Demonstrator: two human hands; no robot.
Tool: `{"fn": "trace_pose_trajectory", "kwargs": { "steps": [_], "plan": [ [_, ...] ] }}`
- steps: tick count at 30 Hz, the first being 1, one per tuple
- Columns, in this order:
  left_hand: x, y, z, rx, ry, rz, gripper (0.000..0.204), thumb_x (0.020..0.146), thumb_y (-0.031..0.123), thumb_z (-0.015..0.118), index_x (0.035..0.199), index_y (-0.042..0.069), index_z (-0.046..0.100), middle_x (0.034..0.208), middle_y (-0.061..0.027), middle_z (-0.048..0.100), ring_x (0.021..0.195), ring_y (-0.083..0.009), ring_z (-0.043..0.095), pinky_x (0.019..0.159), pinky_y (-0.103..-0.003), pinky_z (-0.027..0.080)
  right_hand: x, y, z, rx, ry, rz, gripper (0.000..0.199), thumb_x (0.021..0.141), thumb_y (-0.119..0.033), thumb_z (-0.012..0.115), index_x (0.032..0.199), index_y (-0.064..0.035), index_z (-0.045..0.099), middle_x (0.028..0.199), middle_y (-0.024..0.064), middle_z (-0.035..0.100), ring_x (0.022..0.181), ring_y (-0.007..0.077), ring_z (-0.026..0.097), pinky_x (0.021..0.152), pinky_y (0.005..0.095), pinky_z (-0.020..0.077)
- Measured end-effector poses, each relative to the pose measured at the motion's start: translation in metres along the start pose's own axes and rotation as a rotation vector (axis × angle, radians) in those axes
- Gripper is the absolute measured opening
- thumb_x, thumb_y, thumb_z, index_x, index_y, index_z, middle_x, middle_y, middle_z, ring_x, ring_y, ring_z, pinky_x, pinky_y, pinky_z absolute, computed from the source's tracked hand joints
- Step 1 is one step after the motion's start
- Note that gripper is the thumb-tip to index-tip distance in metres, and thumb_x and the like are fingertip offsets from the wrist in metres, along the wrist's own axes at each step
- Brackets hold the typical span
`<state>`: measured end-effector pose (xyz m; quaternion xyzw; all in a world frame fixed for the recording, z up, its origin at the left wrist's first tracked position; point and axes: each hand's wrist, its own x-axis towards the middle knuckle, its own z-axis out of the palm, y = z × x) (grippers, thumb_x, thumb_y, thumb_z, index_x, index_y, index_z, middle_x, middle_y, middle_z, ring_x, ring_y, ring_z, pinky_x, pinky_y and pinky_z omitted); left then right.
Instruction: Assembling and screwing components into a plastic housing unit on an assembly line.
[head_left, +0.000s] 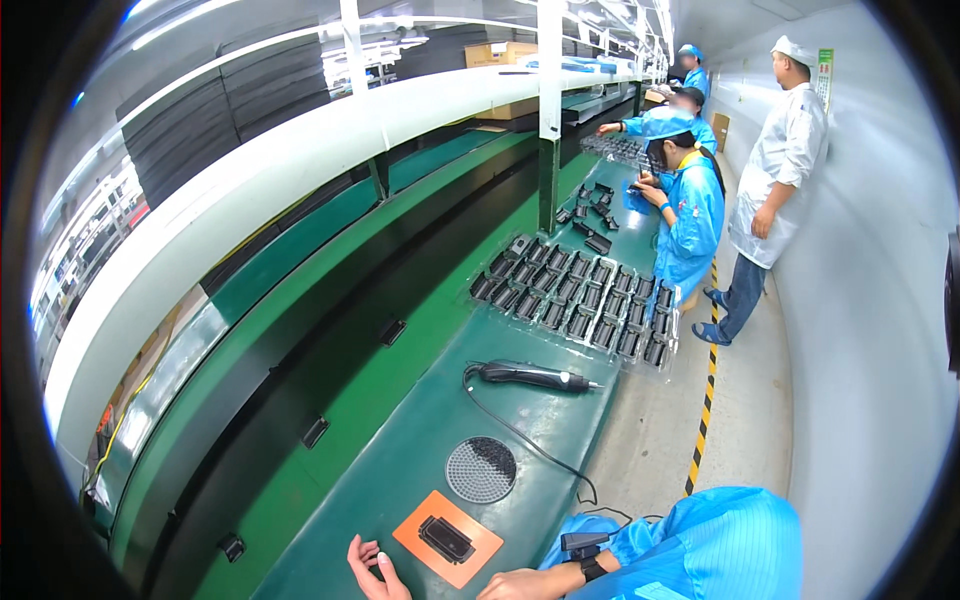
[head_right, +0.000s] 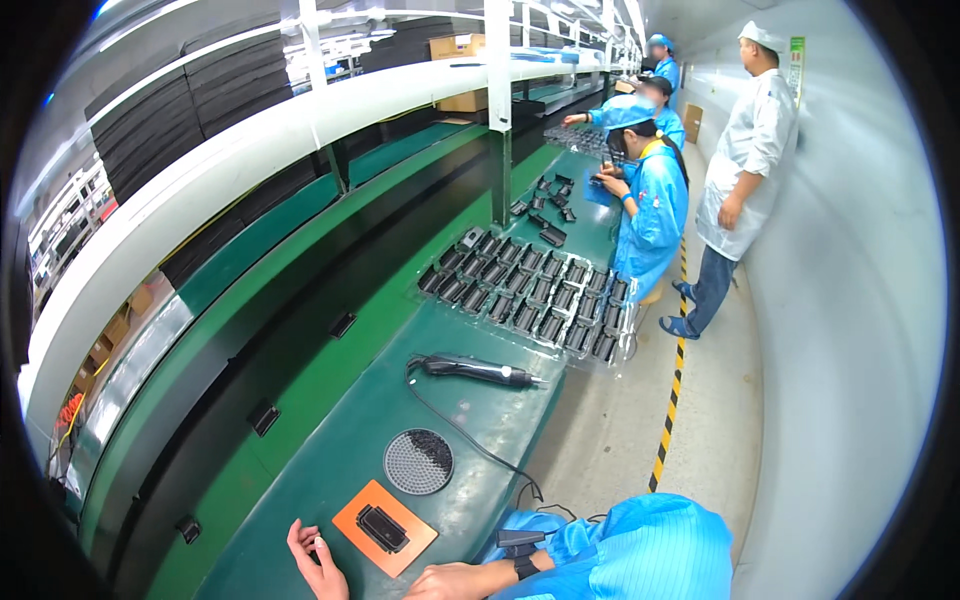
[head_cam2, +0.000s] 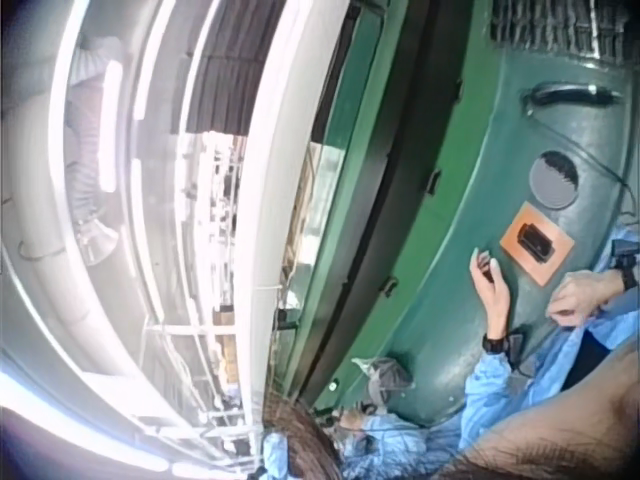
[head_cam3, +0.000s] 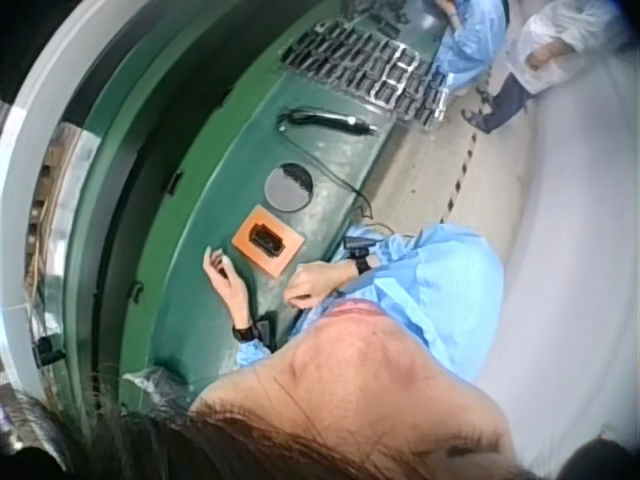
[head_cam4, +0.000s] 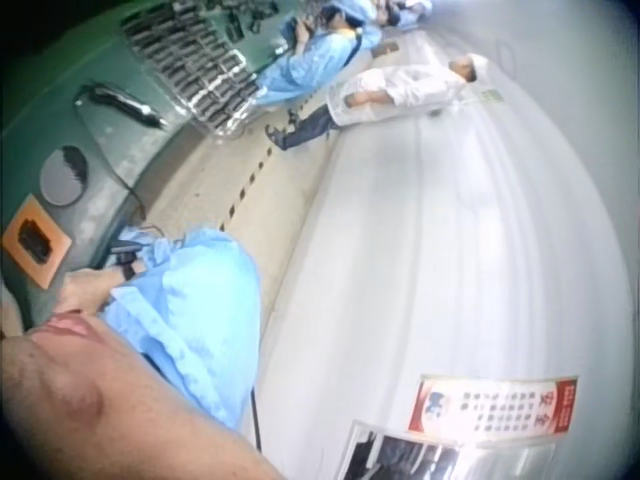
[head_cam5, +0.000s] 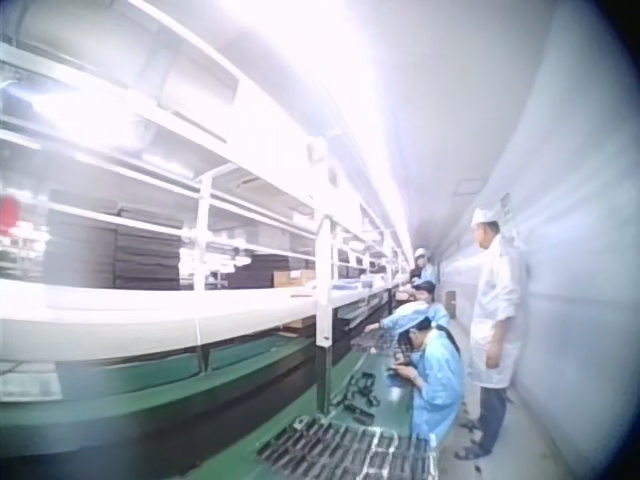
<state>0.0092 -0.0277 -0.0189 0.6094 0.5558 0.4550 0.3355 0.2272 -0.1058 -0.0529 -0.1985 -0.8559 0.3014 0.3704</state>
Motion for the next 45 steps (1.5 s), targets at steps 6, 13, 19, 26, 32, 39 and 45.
{"fn": "trace_pose_trajectory", "kwargs": {
  "steps": [6, 13, 19, 26, 32, 39, 45],
  "plan": [
    [-0.002, -0.004, 0.001, 0.015, 0.001, 0.059, 0.044, 0.111, 0.017, 0.057, 0.150, -0.001, 0.048, 0.127, -0.0154, 0.064, 0.111, -0.0248, 0.062, 0.098, -0.036, 0.050, 0.008, -0.013, -0.009, 0.056, 0.088, 0.000, 0.002, 0.088, -0.006, 0.070, 0.088, -0.0081, 0.069, 0.068, 0.0096, 0.063, 0.060, 0.0318, 0.065, 0.053, 0.0440, 0.0504],
    [-0.001, -0.021, -0.001, 0.086, 0.051, 0.121, 0.040, 0.109, 0.012, 0.051, 0.147, 0.001, 0.050, 0.121, -0.0116, 0.062, 0.108, -0.0207, 0.058, 0.094, -0.035, 0.047, 0.007, -0.012, -0.006, 0.022, 0.127, -0.039, 0.004, 0.088, -0.007, 0.070, 0.086, -0.0073, 0.067, 0.068, 0.0116, 0.063, 0.060, 0.0332, 0.065, 0.052, 0.0453, 0.0492],
    [0.001, -0.026, -0.001, 0.081, 0.073, 0.105, 0.041, 0.109, 0.013, 0.052, 0.148, 0.001, 0.049, 0.122, -0.0117, 0.061, 0.108, -0.0198, 0.058, 0.096, -0.034, 0.047, 0.007, -0.017, -0.003, 0.001, 0.136, 0.007, 0.001, 0.089, -0.009, 0.069, 0.089, -0.0084, 0.068, 0.071, 0.0117, 0.066, 0.064, 0.0343, 0.068, 0.054, 0.0461, 0.0513],
    [0.005, -0.022, 0.005, 0.006, 0.042, 0.114, 0.040, 0.107, 0.010, 0.056, 0.146, 0.000, 0.051, 0.123, -0.0152, 0.062, 0.107, -0.0233, 0.061, 0.094, -0.037, 0.050, 0.007, -0.014, 0.003, 0.021, 0.149, 0.070, 0.008, 0.090, -0.004, 0.064, 0.098, -0.0028, 0.062, 0.074, 0.0131, 0.066, 0.068, 0.0351, 0.068, 0.059, 0.0467, 0.0525],
    [0.004, -0.027, 0.001, 0.045, 0.065, 0.119, 0.040, 0.106, 0.009, 0.056, 0.145, -0.001, 0.052, 0.123, -0.0152, 0.062, 0.109, -0.0236, 0.060, 0.094, -0.036, 0.050, 0.009, -0.016, 0.008, -0.032, 0.220, 0.080, 0.009, 0.090, -0.002, 0.064, 0.098, -0.0032, 0.062, 0.075, 0.0122, 0.066, 0.069, 0.0332, 0.069, 0.058, 0.0452, 0.0532],
    [0.007, -0.044, 0.006, -0.011, 0.023, 0.125, 0.039, 0.110, 0.014, 0.055, 0.147, 0.003, 0.052, 0.122, -0.0099, 0.061, 0.105, -0.0178, 0.056, 0.092, -0.032, 0.047, 0.001, -0.021, 0.010, -0.031, 0.291, 0.096, 0.009, 0.094, -0.006, 0.063, 0.103, -0.0035, 0.063, 0.078, 0.0144, 0.068, 0.072, 0.0358, 0.070, 0.062, 0.0467, 0.0550],
    [-0.001, -0.019, 0.006, 0.114, 0.027, 0.108, 0.043, 0.111, 0.021, 0.058, 0.148, 0.001, 0.052, 0.130, -0.0162, 0.064, 0.115, -0.0252, 0.063, 0.098, -0.036, 0.052, 0.001, -0.021, 0.004, -0.084, 0.273, 0.110, 0.005, 0.091, -0.010, 0.068, 0.094, -0.0072, 0.070, 0.074, 0.0150, 0.069, 0.065, 0.0363, 0.069, 0.056, 0.0471, 0.0529]
  ]
}}
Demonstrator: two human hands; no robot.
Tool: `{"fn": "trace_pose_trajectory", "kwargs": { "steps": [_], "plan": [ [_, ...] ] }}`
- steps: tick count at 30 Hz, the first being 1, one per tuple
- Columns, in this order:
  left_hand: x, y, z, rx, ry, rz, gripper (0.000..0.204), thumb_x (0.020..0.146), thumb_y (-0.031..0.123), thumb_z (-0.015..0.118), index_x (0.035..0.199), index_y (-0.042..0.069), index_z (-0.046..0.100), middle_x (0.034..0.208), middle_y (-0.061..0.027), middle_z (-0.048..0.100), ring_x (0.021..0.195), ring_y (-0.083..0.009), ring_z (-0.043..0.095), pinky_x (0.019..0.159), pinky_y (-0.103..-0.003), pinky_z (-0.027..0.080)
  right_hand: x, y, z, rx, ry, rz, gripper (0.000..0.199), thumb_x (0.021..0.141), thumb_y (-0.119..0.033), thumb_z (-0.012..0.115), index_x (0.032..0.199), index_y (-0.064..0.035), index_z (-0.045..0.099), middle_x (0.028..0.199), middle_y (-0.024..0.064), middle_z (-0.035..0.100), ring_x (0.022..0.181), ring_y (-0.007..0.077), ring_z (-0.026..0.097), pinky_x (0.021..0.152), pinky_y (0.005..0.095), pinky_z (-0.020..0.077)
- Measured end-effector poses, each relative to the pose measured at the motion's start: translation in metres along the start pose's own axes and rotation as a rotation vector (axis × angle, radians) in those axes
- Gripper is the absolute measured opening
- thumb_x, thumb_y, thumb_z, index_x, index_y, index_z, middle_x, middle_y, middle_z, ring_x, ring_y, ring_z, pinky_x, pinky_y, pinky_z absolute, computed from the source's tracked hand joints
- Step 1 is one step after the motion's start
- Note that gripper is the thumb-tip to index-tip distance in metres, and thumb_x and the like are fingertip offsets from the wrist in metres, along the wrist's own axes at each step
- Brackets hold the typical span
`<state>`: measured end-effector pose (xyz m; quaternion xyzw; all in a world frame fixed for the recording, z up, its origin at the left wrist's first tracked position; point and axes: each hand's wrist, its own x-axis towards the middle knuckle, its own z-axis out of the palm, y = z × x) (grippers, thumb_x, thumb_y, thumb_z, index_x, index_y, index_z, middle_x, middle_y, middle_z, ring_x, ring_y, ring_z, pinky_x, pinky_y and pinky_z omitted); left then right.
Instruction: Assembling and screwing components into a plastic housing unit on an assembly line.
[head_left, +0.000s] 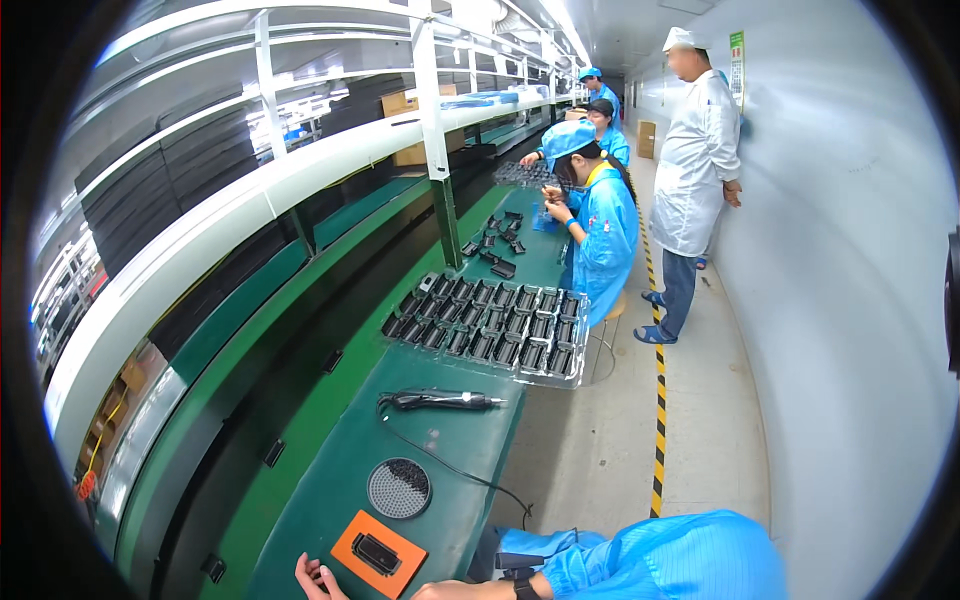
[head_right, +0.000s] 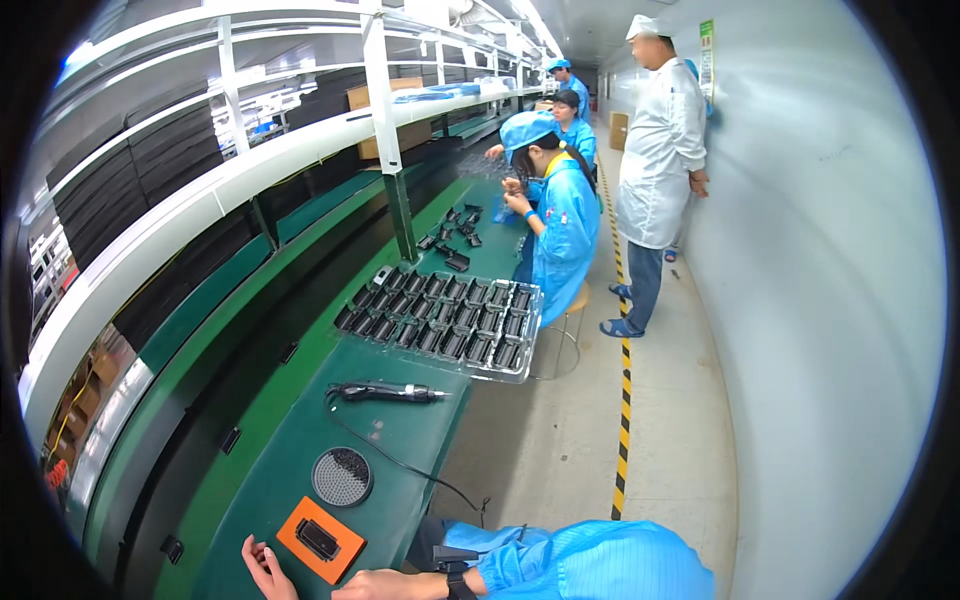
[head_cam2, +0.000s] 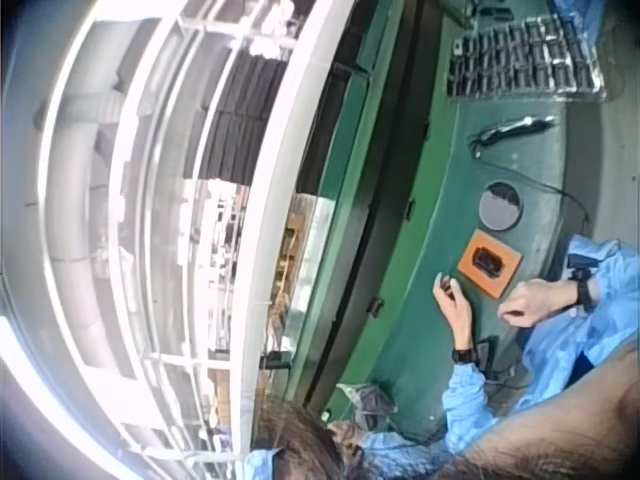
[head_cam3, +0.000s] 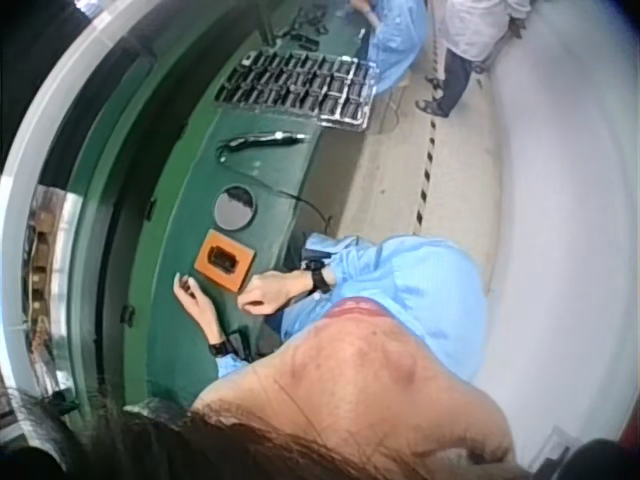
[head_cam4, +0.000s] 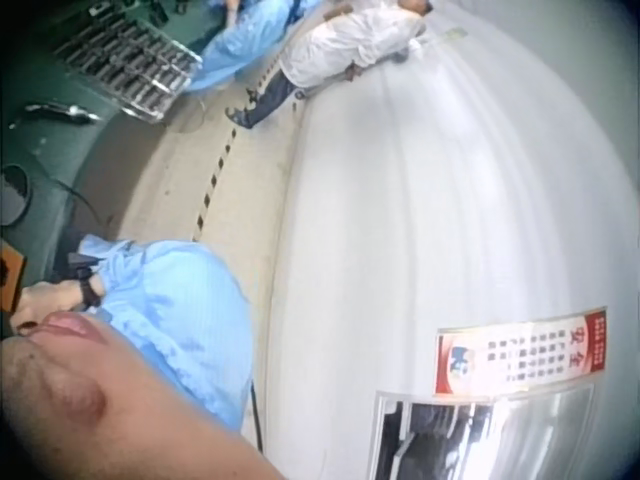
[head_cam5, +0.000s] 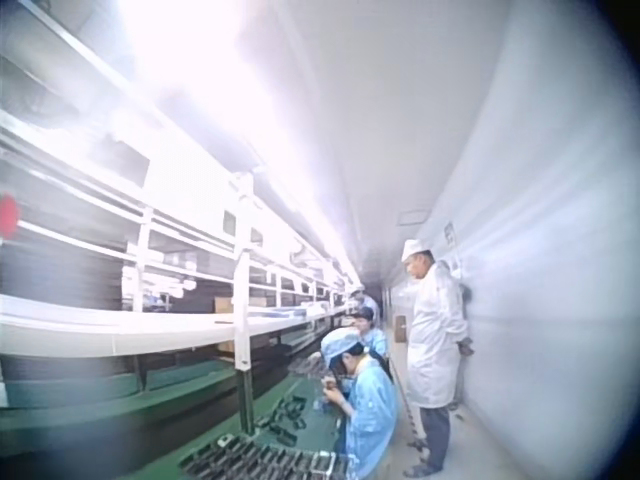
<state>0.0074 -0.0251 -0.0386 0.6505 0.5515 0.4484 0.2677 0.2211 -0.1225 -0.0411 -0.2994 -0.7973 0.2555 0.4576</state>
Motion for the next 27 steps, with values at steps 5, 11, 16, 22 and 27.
{"fn": "trace_pose_trajectory", "kwargs": {
  "steps": [5, 11, 16, 22, 27],
  "plan": [
    [-0.001, -0.024, 0.002, -0.131, 0.071, 0.003, 0.039, 0.107, 0.016, 0.058, 0.144, 0.002, 0.056, 0.131, -0.0144, 0.061, 0.122, -0.0241, 0.063, 0.106, -0.036, 0.050, -0.001, 0.009, 0.010, 0.100, -0.079, 0.081, 0.015, 0.096, -0.018, 0.066, 0.108, -0.0096, 0.066, 0.082, 0.0177, 0.071, 0.076, 0.0380, 0.073, 0.066, 0.0498, 0.0588],
    [0.013, -0.006, 0.013, -0.022, 0.055, 0.123, 0.039, 0.104, 0.018, 0.067, 0.138, 0.002, 0.060, 0.129, -0.0199, 0.063, 0.118, -0.0317, 0.065, 0.100, -0.042, 0.054, 0.003, 0.005, -0.004, -0.108, -0.083, 0.098, 0.017, 0.085, -0.010, 0.073, 0.102, -0.0074, 0.075, 0.077, 0.0128, 0.073, 0.064, 0.0299, 0.071, 0.059, 0.0423, 0.0580],
    [0.007, -0.011, 0.006, 0.040, 0.106, 0.176, 0.033, 0.104, 0.021, 0.063, 0.132, 0.003, 0.059, 0.112, -0.0128, 0.062, 0.107, -0.0306, 0.060, 0.097, -0.044, 0.046, 0.006, 0.013, 0.009, -0.081, -0.129, 0.011, 0.011, 0.087, 0.003, 0.067, 0.097, 0.0018, 0.071, 0.064, 0.0118, 0.062, 0.050, 0.0244, 0.059, 0.049, 0.0364, 0.0461],
    [-0.002, -0.003, 0.001, 0.094, 0.079, 0.154, 0.034, 0.104, 0.021, 0.062, 0.133, 0.003, 0.058, 0.113, -0.0120, 0.061, 0.108, -0.0306, 0.057, 0.097, -0.043, 0.043, 0.004, 0.017, 0.007, -0.040, -0.198, 0.035, 0.013, 0.087, 0.004, 0.064, 0.098, 0.0039, 0.070, 0.066, 0.0119, 0.063, 0.048, 0.0246, 0.057, 0.048, 0.0376, 0.0438],
    [0.003, -0.003, 0.012, 0.044, 0.039, 0.125, 0.038, 0.106, 0.023, 0.060, 0.136, 0.000, 0.055, 0.115, -0.0132, 0.058, 0.106, -0.0296, 0.054, 0.096, -0.043, 0.042, 0.008, 0.023, -0.003, -0.110, -0.173, -0.036, 0.009, 0.091, -0.001, 0.067, 0.099, 0.0003, 0.071, 0.069, 0.0148, 0.062, 0.054, 0.0313, 0.058, 0.053, 0.0420, 0.0453]
  ]
}}
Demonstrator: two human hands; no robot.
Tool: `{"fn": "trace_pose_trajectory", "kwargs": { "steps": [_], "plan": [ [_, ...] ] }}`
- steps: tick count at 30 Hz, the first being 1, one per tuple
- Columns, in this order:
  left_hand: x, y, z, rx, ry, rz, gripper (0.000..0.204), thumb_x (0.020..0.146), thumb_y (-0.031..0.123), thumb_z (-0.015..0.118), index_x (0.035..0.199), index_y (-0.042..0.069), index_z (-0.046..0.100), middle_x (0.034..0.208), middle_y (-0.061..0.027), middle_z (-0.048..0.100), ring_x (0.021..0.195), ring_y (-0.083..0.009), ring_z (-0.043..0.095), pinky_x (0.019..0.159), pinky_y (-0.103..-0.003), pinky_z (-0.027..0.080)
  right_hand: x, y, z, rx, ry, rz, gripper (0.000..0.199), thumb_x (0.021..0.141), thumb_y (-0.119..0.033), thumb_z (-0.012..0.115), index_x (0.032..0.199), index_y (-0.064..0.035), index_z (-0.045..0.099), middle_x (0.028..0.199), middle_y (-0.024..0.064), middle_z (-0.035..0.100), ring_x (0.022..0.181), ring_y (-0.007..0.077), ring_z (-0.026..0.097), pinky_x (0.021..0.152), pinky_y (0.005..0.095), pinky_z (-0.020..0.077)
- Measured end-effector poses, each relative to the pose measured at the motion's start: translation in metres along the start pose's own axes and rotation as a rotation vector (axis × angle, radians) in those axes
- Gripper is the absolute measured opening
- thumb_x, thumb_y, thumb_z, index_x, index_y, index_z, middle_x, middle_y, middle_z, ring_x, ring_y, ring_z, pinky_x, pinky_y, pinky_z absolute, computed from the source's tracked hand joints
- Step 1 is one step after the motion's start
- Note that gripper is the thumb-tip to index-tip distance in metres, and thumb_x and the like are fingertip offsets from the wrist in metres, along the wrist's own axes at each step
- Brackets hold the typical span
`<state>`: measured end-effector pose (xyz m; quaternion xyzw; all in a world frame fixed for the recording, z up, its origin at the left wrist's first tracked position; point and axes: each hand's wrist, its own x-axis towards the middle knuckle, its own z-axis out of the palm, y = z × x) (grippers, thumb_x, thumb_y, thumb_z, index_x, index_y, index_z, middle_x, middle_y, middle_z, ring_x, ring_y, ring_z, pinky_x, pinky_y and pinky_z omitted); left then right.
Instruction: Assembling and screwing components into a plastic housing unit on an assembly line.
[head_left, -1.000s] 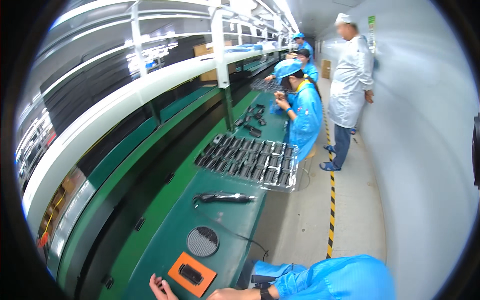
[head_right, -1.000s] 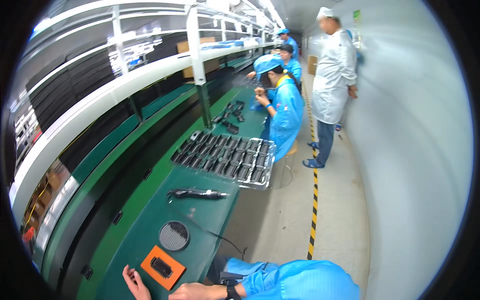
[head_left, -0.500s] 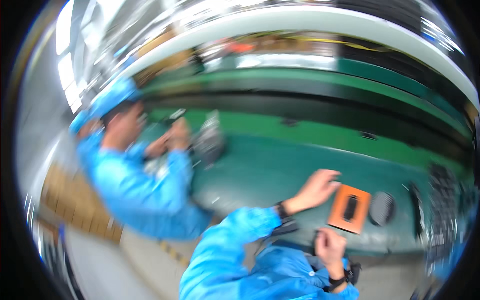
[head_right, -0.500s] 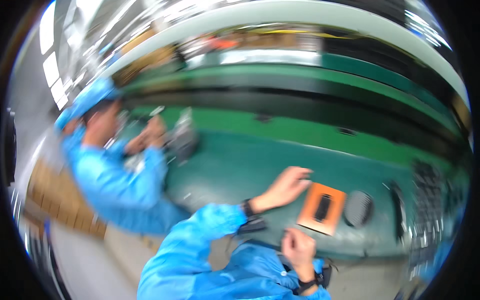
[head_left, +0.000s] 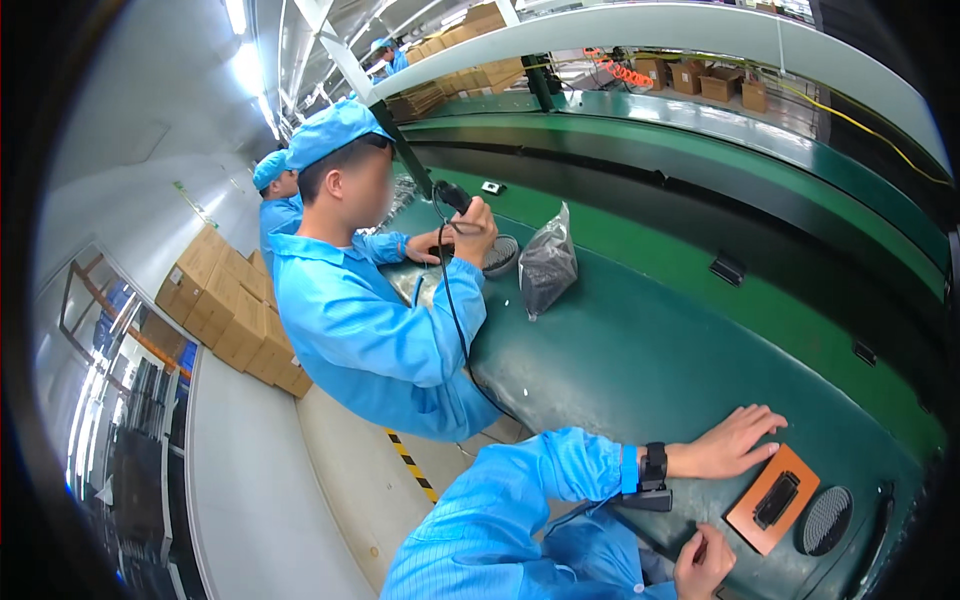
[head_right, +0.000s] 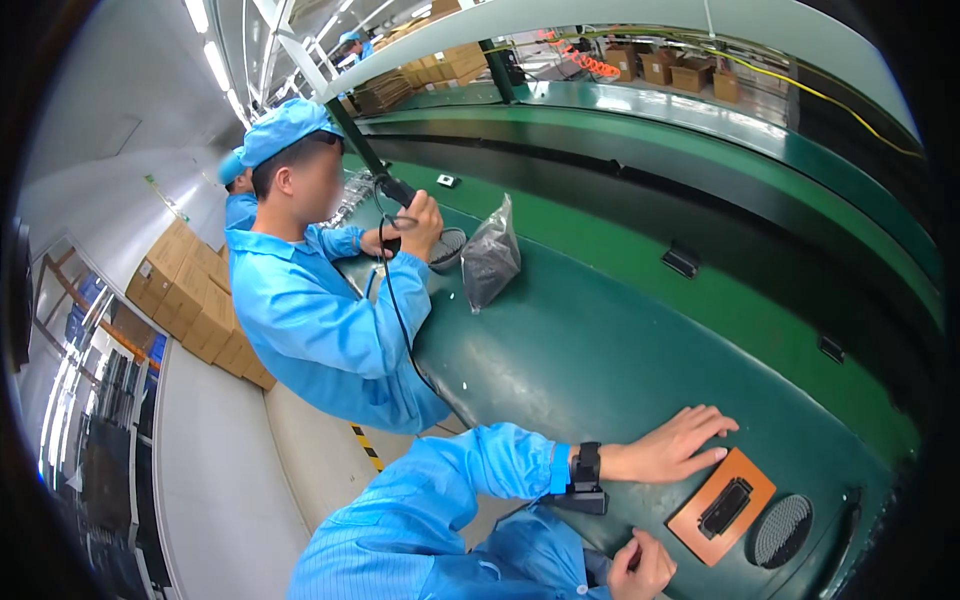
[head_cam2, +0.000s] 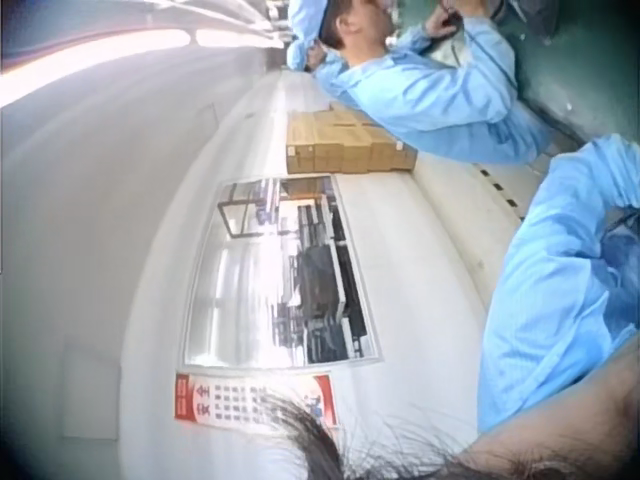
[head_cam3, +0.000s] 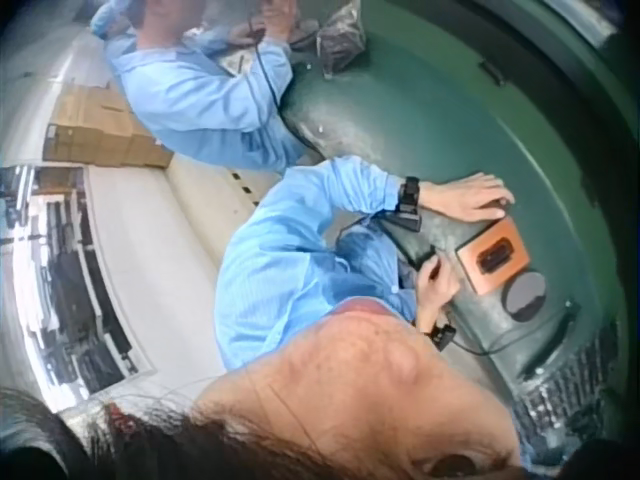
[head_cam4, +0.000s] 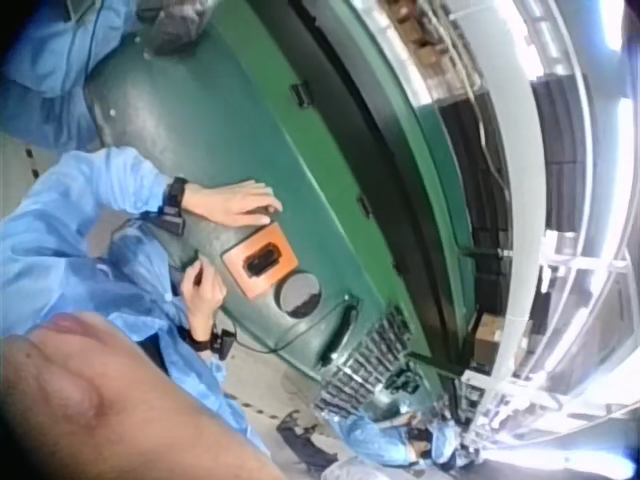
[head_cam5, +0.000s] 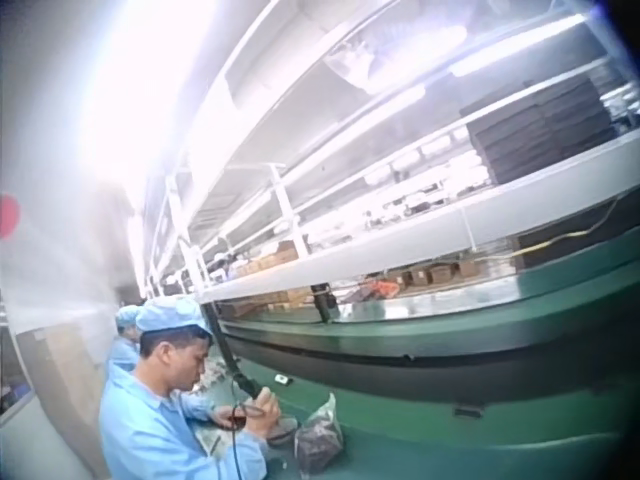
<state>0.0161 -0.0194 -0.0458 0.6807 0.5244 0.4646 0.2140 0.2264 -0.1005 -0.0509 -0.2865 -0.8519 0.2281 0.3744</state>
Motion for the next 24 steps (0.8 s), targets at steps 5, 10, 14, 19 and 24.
{"fn": "trace_pose_trajectory", "kwargs": {
  "steps": [5, 10, 14, 19, 24],
  "plan": [
    [0.001, 0.004, -0.004, 0.004, -0.033, -0.048, 0.039, 0.107, 0.024, 0.059, 0.137, 0.001, 0.055, 0.117, -0.0134, 0.057, 0.106, -0.0293, 0.054, 0.096, -0.043, 0.042, -0.002, -0.001, -0.001, -0.032, -0.020, 0.023, 0.011, 0.092, -0.005, 0.074, 0.102, -0.0012, 0.075, 0.073, 0.0192, 0.068, 0.060, 0.0383, 0.065, 0.058, 0.0457, 0.0534],
    [0.002, 0.005, -0.006, -0.001, -0.014, -0.060, 0.039, 0.107, 0.024, 0.059, 0.138, 0.001, 0.055, 0.117, -0.0124, 0.057, 0.106, -0.0295, 0.053, 0.097, -0.043, 0.043, 0.005, -0.005, -0.003, -0.003, -0.016, 0.021, 0.010, 0.092, -0.003, 0.074, 0.102, -0.0009, 0.075, 0.075, 0.0187, 0.070, 0.061, 0.0371, 0.066, 0.058, 0.0447, 0.0542],
    [-0.002, 0.005, -0.007, 0.001, 0.008, -0.070, 0.038, 0.106, 0.024, 0.059, 0.137, 0.001, 0.055, 0.115, -0.0120, 0.058, 0.106, -0.0297, 0.054, 0.096, -0.043, 0.043, 0.008, -0.009, -0.002, 0.009, -0.009, 0.000, 0.010, 0.092, -0.003, 0.073, 0.102, -0.0006, 0.076, 0.074, 0.0174, 0.070, 0.060, 0.0366, 0.067, 0.058, 0.0444, 0.0545],
    [-0.004, 0.002, -0.003, -0.030, 0.018, -0.042, 0.037, 0.104, 0.023, 0.062, 0.134, 0.003, 0.056, 0.112, -0.0117, 0.059, 0.104, -0.0303, 0.055, 0.095, -0.043, 0.043, -0.012, 0.004, 0.014, 0.045, 0.077, -0.051, 0.012, 0.089, 0.005, 0.062, 0.099, 0.0041, 0.069, 0.066, 0.0124, 0.058, 0.048, 0.0253, 0.052, 0.048, 0.0369, 0.0386],
    [0.006, -0.015, 0.001, 0.048, 0.118, 0.043, 0.031, 0.098, 0.016, 0.068, 0.125, 0.003, 0.063, 0.115, -0.0151, 0.065, 0.106, -0.0344, 0.063, 0.095, -0.045, 0.050, 0.000, -0.002, 0.010, -0.088, 0.103, -0.112, 0.030, 0.072, -0.001, 0.070, 0.102, -0.0026, 0.075, 0.070, 0.0090, 0.062, 0.057, 0.0261, 0.061, 0.053, 0.0368, 0.0457]
  ]
}}
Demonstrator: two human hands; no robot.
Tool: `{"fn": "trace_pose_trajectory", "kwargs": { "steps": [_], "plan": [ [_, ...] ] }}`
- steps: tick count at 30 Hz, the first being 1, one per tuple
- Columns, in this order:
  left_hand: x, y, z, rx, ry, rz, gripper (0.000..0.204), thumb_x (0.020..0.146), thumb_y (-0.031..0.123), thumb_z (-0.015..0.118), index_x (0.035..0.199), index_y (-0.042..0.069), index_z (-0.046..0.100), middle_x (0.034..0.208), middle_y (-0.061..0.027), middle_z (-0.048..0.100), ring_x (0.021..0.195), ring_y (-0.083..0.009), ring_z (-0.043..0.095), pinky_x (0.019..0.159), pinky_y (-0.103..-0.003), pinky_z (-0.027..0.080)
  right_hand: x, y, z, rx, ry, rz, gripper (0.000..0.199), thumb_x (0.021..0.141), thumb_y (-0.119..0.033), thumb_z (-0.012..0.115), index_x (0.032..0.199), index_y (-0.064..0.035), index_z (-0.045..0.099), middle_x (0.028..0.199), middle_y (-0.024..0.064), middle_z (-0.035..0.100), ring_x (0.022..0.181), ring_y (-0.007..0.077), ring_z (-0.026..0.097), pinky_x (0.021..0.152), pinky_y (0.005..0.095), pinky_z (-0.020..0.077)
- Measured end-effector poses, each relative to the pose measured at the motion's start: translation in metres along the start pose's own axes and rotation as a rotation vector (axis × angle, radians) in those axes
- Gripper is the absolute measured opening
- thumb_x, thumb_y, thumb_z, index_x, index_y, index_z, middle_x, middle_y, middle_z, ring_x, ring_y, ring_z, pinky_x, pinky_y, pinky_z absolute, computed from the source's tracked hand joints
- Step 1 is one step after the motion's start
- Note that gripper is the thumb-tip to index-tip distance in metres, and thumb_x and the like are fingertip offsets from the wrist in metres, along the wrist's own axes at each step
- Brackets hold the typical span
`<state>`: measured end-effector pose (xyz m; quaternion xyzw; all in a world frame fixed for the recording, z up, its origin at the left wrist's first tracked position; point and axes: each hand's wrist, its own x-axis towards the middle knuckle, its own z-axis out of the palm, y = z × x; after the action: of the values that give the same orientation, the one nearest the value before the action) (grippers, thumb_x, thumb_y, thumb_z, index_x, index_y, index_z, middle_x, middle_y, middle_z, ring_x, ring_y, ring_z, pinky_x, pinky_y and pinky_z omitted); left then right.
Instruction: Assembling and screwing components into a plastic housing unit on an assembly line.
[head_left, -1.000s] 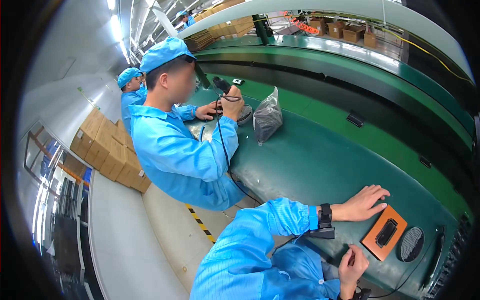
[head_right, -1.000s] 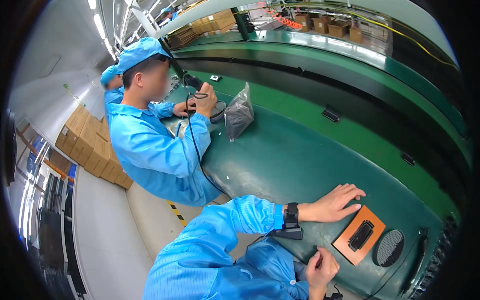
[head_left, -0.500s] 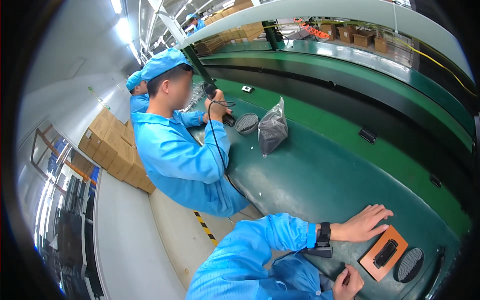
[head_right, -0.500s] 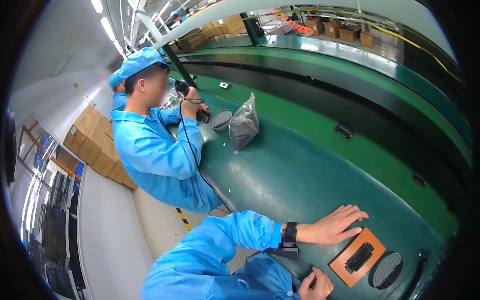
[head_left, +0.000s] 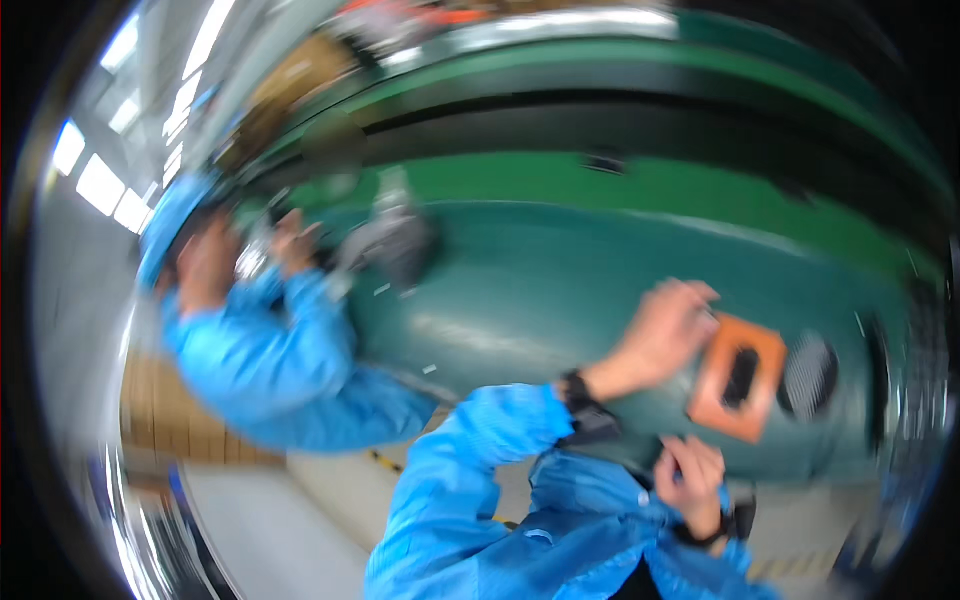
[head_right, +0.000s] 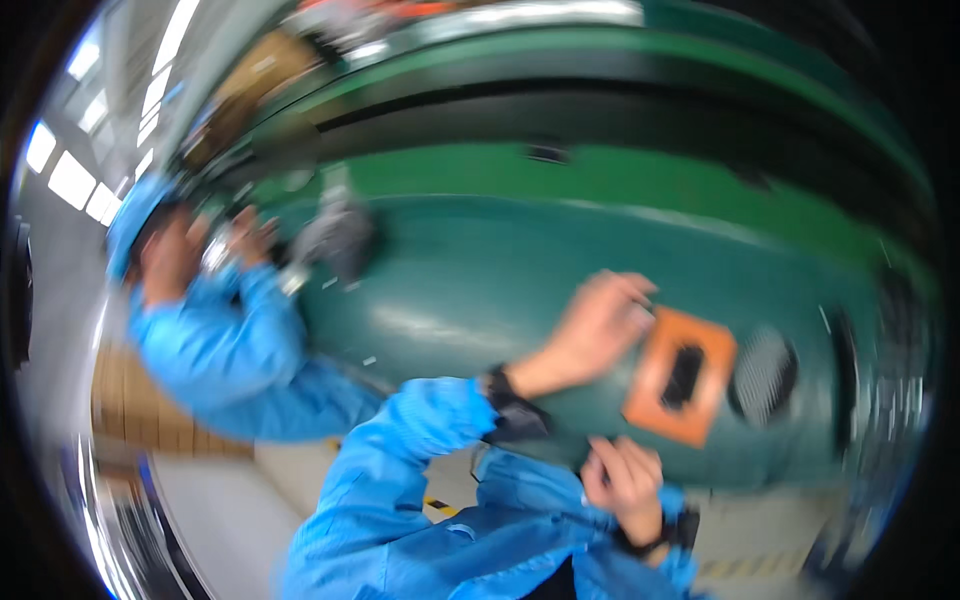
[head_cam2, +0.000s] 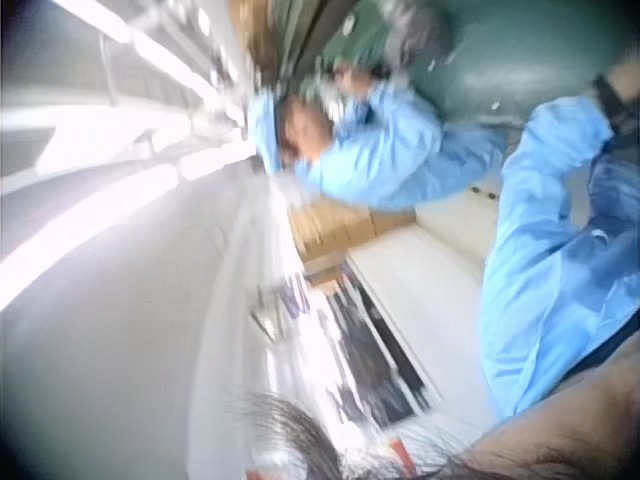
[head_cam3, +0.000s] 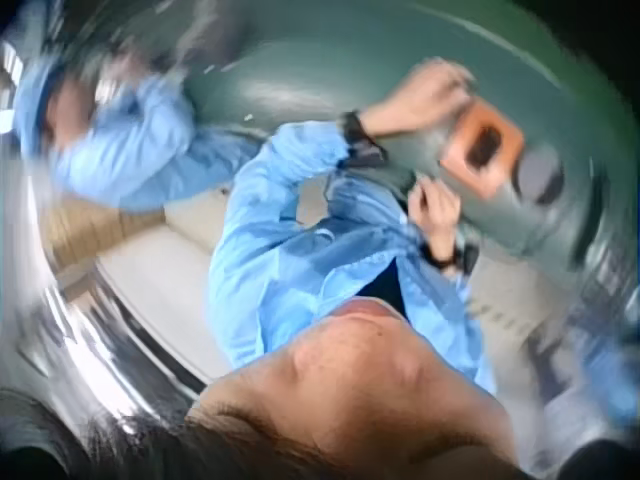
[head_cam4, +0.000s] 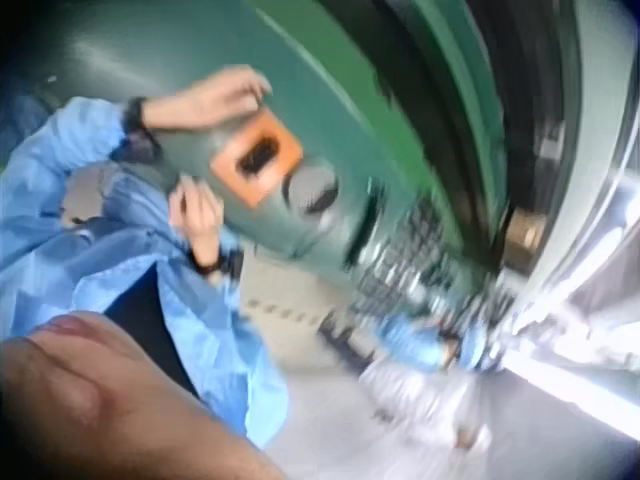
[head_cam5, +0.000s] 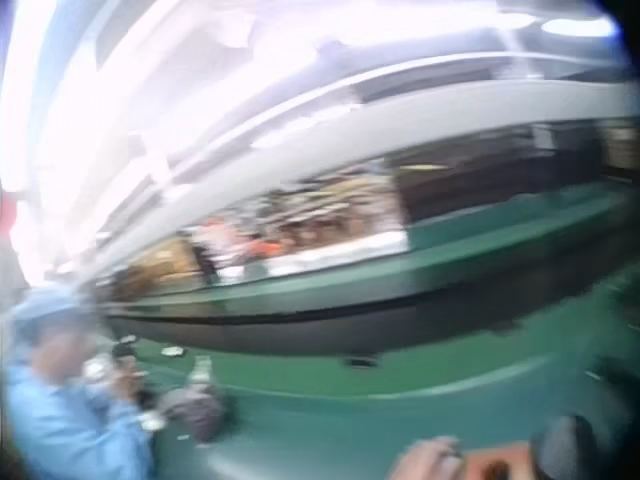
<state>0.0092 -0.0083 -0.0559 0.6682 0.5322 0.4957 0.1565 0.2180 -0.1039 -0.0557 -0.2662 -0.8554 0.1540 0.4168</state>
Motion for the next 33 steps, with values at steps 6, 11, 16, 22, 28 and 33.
{"fn": "trace_pose_trajectory", "kwargs": {
  "steps": [6, 11, 16, 22, 28, 33],
  "plan": [
    [0.014, 0.011, -0.005, -0.007, -0.110, -0.120, 0.037, 0.114, 0.030, 0.050, 0.138, 0.004, 0.060, 0.123, -0.0131, 0.070, 0.114, -0.0229, 0.066, 0.102, -0.037, 0.050, 0.005, 0.012, 0.005, 0.076, 0.115, -0.051, 0.015, 0.084, -0.011, 0.075, 0.098, -0.0050, 0.072, 0.071, 0.0053, 0.066, 0.064, 0.0227, 0.069, 0.055, 0.0388, 0.0565],
    [0.010, -0.016, -0.011, 0.015, -0.116, -0.145, 0.037, 0.116, 0.027, 0.046, 0.140, 0.003, 0.060, 0.121, -0.0114, 0.070, 0.114, -0.0203, 0.064, 0.103, -0.035, 0.049, -0.005, 0.007, 0.013, 0.237, 0.129, 0.127, 0.012, 0.088, -0.014, 0.066, 0.083, -0.0035, 0.061, 0.073, 0.0154, 0.067, 0.068, 0.0380, 0.070, 0.062, 0.0511, 0.0562],
    [0.011, -0.022, -0.016, 0.007, -0.099, -0.172, 0.042, 0.116, 0.033, 0.045, 0.140, 0.002, 0.060, 0.123, -0.0111, 0.070, 0.115, -0.0204, 0.065, 0.103, -0.034, 0.049, -0.014, 0.003, 0.024, 0.211, 0.280, 0.084, 0.016, 0.081, -0.016, 0.067, 0.073, -0.0016, 0.065, 0.066, 0.0176, 0.066, 0.067, 0.0384, 0.071, 0.061, 0.0509, 0.0547],
    [-0.003, 0.002, -0.014, 0.066, -0.133, -0.113, 0.046, 0.116, 0.036, 0.045, 0.141, 0.000, 0.059, 0.130, -0.0150, 0.070, 0.122, -0.0235, 0.064, 0.107, -0.038, 0.048, -0.019, -0.002, 0.033, 0.082, 0.309, 0.024, 0.014, 0.082, -0.018, 0.070, 0.082, -0.0047, 0.066, 0.081, 0.0114, 0.067, 0.085, 0.0331, 0.068, 0.079, 0.0452, 0.0557],
    [-0.022, 0.018, -0.014, -0.012, -0.062, -0.117, 0.042, 0.116, 0.033, 0.047, 0.140, 0.001, 0.059, 0.128, -0.0151, 0.071, 0.121, -0.0232, 0.065, 0.107, -0.037, 0.047, -0.025, -0.013, 0.030, 0.014, 0.308, 0.010, 0.013, 0.080, -0.016, 0.073, 0.085, -0.0072, 0.065, 0.089, 0.0101, 0.061, 0.092, 0.0304, 0.064, 0.083, 0.0445, 0.0515],
    [-0.019, 0.011, -0.004, -0.012, -0.083, -0.090, 0.037, 0.114, 0.029, 0.052, 0.138, 0.001, 0.058, 0.129, -0.0129, 0.069, 0.123, -0.0212, 0.063, 0.107, -0.035, 0.049, -0.030, -0.025, 0.003, 0.077, 0.057, 0.009, 0.008, 0.087, -0.013, 0.070, 0.091, -0.0075, 0.066, 0.090, 0.0109, 0.061, 0.090, 0.0301, 0.062, 0.081, 0.0440, 0.0474]
  ]
}}
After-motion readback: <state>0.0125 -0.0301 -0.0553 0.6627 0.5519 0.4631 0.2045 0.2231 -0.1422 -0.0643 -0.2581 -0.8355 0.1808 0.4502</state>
